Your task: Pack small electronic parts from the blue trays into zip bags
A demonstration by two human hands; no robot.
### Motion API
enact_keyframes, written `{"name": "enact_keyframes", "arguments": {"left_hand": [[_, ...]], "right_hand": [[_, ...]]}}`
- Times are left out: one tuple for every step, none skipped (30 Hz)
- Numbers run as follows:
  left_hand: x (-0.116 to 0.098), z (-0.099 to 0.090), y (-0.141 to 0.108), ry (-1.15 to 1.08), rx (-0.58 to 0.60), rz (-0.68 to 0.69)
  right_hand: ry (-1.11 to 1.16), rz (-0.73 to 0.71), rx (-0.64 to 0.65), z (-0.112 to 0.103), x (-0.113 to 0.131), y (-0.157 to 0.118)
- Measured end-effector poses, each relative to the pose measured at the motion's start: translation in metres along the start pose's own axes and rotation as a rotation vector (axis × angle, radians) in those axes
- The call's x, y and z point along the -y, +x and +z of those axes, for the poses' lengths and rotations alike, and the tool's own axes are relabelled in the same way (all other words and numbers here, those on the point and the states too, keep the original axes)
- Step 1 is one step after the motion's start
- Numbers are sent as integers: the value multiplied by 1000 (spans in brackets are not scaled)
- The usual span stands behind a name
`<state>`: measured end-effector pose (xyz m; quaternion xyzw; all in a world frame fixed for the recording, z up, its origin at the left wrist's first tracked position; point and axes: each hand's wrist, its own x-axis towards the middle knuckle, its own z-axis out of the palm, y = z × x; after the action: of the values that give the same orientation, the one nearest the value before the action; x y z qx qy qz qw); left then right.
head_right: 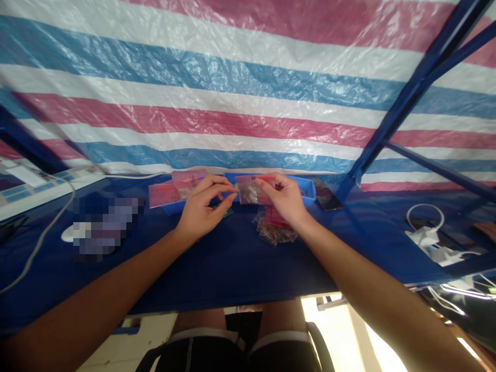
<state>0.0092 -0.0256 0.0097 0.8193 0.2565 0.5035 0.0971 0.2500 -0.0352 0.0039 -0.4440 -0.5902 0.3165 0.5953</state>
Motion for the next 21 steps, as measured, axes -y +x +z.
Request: {"name": "enact_keyframes", "arguments": {"left_hand": [[-1, -1, 0, -5, -7, 15], [-2, -1, 0, -21, -1, 14], [-2, -1, 0, -47, 23, -2], [-3, -1, -1, -76, 67, -27], [-3, -1, -1, -101, 121, -54], [-3, -1, -1, -115, 176, -78], [-2, -1, -2, -114, 221, -96], [-2, -1, -2, -105, 249, -107], [-2, -1, -2, -95, 262, -115], [-1, -1, -2, -95, 267, -126], [-2, -2, -2, -109, 264, -143], [-2, -2, -2, -130, 256, -164], [-3, -3, -2, -150, 250, -184], [-3, -3, -2, -162, 244, -199], [-4, -3, -3, -160, 241, -207], [-4, -3, -3, -141, 237, -212], [-3, -3, -4, -111, 234, -217], [-3, -3, -4, -81, 227, -223], [-1, -2, -4, -61, 218, -229], [0, -1, -4, -52, 205, -236], [2, -1, -5, -58, 192, -242]], "right_hand": [[2, -19, -36, 3, 2, -3], [9, -34, -50, 6, 5, -6], [20, -49, -39, 9, 8, -10], [38, -59, 0, 12, 12, -14], [61, -67, 74, 14, 16, -17], [86, -77, 171, 16, 19, -20], [108, -88, 261, 17, 22, -22], [128, -95, 335, 17, 24, -24], [143, -97, 381, 17, 25, -24], [155, -90, 399, 16, 26, -24], [166, -76, 399, 15, 26, -24], [173, -58, 397, 15, 25, -23], [174, -43, 395, 14, 25, -22], [172, -33, 392, 14, 24, -22], [165, -30, 386, 14, 24, -21], [152, -34, 376, 14, 23, -21], [130, -45, 349, 14, 22, -21], [96, -62, 303, 13, 21, -20], [55, -84, 240, 13, 19, -19], [12, -110, 169, 12, 18, -18], [-27, -139, 96, 11, 15, -17]]}}
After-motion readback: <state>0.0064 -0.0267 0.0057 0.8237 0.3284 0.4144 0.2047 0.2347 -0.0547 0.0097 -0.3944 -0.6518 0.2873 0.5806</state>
